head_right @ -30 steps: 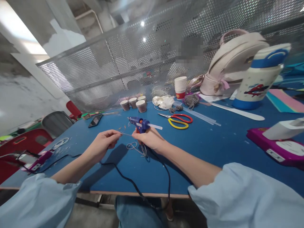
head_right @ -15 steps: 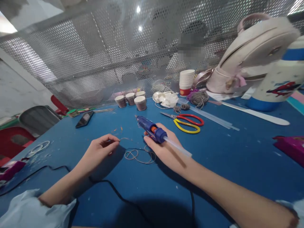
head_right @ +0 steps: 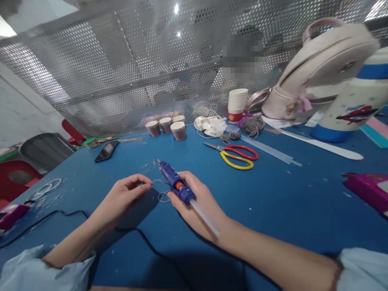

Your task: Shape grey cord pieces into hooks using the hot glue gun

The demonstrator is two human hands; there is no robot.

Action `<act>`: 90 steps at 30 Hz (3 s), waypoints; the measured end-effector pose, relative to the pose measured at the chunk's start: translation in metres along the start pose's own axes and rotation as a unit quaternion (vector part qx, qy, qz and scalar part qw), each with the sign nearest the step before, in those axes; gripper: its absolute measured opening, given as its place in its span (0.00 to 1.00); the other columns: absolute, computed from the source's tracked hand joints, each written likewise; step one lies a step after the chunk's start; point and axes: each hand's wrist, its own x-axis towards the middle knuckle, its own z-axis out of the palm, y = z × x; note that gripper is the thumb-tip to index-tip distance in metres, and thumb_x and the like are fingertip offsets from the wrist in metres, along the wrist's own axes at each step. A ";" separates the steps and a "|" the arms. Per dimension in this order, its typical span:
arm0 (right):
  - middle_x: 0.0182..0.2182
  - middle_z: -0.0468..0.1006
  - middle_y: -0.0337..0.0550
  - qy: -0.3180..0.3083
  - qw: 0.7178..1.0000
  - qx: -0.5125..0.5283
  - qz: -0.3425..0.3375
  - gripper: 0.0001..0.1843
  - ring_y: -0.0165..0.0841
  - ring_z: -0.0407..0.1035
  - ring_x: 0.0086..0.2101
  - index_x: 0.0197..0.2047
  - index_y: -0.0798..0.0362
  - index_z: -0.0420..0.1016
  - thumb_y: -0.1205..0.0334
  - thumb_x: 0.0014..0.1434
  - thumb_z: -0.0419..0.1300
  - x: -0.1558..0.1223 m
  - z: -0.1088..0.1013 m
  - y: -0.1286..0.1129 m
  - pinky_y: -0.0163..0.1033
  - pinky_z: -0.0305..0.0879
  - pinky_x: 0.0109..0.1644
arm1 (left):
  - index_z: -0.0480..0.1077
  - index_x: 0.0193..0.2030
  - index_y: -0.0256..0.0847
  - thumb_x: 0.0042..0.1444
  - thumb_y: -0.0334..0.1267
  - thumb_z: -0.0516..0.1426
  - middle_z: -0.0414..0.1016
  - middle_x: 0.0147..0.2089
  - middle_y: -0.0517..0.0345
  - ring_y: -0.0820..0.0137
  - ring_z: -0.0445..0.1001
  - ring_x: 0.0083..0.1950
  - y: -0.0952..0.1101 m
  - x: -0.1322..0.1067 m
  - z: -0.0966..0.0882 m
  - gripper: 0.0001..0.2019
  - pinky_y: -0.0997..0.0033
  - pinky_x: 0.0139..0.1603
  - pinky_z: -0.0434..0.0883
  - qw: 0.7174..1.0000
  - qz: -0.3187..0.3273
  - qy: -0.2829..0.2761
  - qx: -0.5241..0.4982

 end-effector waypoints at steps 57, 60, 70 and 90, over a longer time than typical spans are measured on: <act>0.10 0.61 0.34 -0.119 0.973 0.127 0.155 0.17 0.27 0.57 0.15 0.18 0.51 0.65 0.52 0.52 0.58 0.000 -0.007 -0.001 0.34 0.57 0.21 | 0.74 0.24 0.37 0.38 0.40 0.64 0.67 0.17 0.65 0.81 0.53 0.17 -0.001 0.014 0.005 0.09 0.77 0.18 0.49 0.998 0.008 0.045 -0.046; 0.10 0.61 0.33 -0.117 0.973 0.124 0.156 0.17 0.27 0.56 0.15 0.19 0.51 0.65 0.51 0.52 0.57 0.000 -0.007 -0.001 0.34 0.56 0.21 | 0.74 0.24 0.37 0.39 0.40 0.64 0.67 0.18 0.65 0.81 0.52 0.16 -0.001 0.015 0.004 0.09 0.77 0.18 0.48 0.998 0.010 0.041 -0.047; 0.10 0.61 0.34 -0.109 0.980 0.058 0.158 0.19 0.28 0.58 0.16 0.16 0.51 0.63 0.51 0.53 0.57 0.000 -0.009 -0.010 0.34 0.56 0.22 | 0.73 0.23 0.37 0.39 0.40 0.64 0.60 0.15 0.68 0.81 0.48 0.16 0.004 0.012 0.005 0.08 0.77 0.19 0.47 0.998 -0.001 0.036 -0.049; 0.14 0.60 0.32 -0.103 0.988 0.028 0.109 0.15 0.25 0.54 0.17 0.19 0.52 0.61 0.54 0.52 0.54 -0.001 -0.013 -0.027 0.32 0.50 0.20 | 0.72 0.24 0.36 0.40 0.40 0.64 0.61 0.16 0.68 0.83 0.49 0.17 0.003 0.014 0.005 0.09 0.78 0.18 0.47 0.997 0.010 0.027 -0.068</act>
